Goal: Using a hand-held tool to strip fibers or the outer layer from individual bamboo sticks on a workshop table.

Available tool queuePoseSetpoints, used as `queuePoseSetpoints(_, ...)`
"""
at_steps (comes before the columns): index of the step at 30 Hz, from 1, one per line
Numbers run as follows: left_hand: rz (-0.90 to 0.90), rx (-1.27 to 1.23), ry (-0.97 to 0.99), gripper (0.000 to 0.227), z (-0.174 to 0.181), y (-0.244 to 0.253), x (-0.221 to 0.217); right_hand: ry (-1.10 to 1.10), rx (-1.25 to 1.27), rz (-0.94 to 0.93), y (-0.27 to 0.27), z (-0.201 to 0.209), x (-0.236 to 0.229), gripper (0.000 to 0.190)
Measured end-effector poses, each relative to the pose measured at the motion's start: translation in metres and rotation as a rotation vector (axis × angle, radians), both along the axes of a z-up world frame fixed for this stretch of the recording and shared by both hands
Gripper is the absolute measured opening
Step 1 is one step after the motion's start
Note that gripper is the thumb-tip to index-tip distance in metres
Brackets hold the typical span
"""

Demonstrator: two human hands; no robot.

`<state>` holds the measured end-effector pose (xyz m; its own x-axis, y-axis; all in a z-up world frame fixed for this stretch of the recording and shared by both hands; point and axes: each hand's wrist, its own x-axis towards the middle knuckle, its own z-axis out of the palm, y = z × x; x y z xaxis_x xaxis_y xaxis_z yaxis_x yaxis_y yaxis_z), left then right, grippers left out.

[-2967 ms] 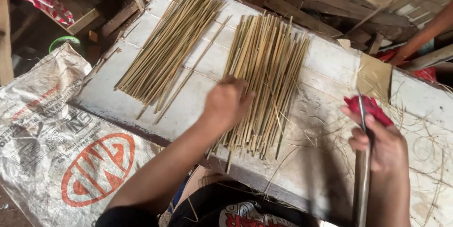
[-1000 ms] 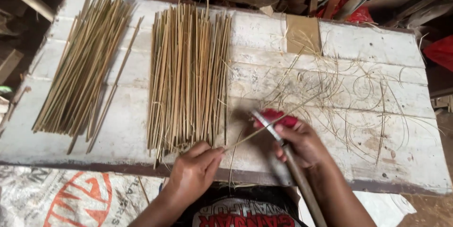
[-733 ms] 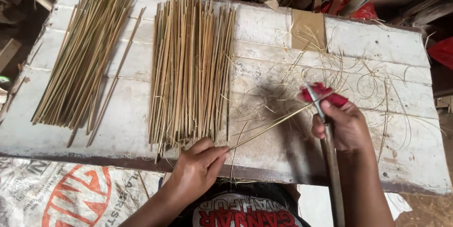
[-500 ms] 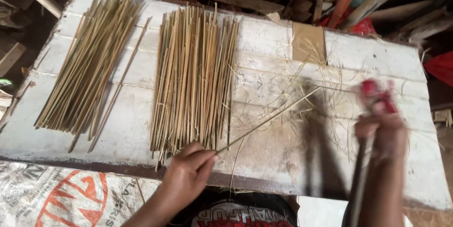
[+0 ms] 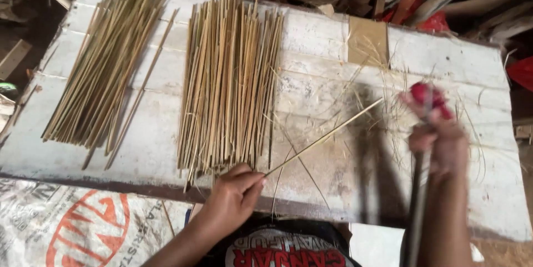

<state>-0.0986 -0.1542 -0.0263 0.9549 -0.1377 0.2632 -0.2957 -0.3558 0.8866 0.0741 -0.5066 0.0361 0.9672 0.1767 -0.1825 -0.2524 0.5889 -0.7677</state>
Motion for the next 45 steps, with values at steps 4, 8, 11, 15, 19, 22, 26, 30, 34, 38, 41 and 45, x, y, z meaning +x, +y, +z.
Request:
queuePoseSetpoints(4, -0.013, 0.062, 0.037, 0.011, 0.009, -0.026, 0.018, 0.215, -0.438, 0.231, 0.107, -0.036, -0.081, 0.051)
queuePoseSetpoints(8, -0.025, 0.036, -0.037, 0.011, -0.013, -0.021, 0.013, 0.135, -0.184, 0.439, 0.106, -0.007, -0.065, 0.061)
queuePoseSetpoints(11, -0.048, 0.036, 0.004, 0.013, 0.011, -0.007, 0.002, 0.017, -0.693, 0.2, 0.075, 0.039, -0.036, 0.034)
queuePoseSetpoints(15, -0.027, -0.006, 0.063, 0.009, 0.005, -0.005, 0.001, -0.062, -0.244, 0.095, 0.015, 0.017, 0.0, 0.056)
queuePoseSetpoints(19, -0.006, -0.032, 0.072, 0.02, 0.006, -0.021, 0.012, 0.2, -0.844, 0.166, 0.121, 0.015, -0.084, 0.061)
queuePoseSetpoints(22, -0.029, -0.051, 0.087, 0.018, 0.011, -0.02, 0.014, 0.3, -0.512, 0.321, 0.132, 0.009, -0.088, 0.046)
queuePoseSetpoints(26, -0.045, -0.156, 0.059, 0.019, 0.011, -0.001, -0.004, 0.092, -0.68, -0.01, 0.057, 0.039, -0.022, 0.039)
queuePoseSetpoints(30, -0.014, -0.149, 0.18, 0.013, 0.012, -0.001, -0.006, 0.008, -0.341, -0.13, 0.02, 0.006, -0.01, 0.054)
queuePoseSetpoints(34, -0.014, -0.216, 0.375, 0.022, 0.019, -0.02, 0.011, 0.136, 0.117, 0.547, 0.1, -0.054, -0.073, 0.039)
queuePoseSetpoints(38, -0.028, -0.192, 0.408, 0.025, 0.014, -0.014, 0.007, 0.023, 0.02, 0.67, 0.101, -0.049, -0.07, 0.036)
queuePoseSetpoints(41, -0.085, -0.232, 0.316, 0.022, 0.014, 0.005, -0.002, 0.17, -0.564, 0.206, 0.041, -0.026, -0.018, 0.038)
queuePoseSetpoints(45, -0.076, -0.15, 0.487, 0.016, 0.023, 0.009, -0.007, 0.034, -0.689, 0.011, 0.035, 0.016, -0.007, 0.033)
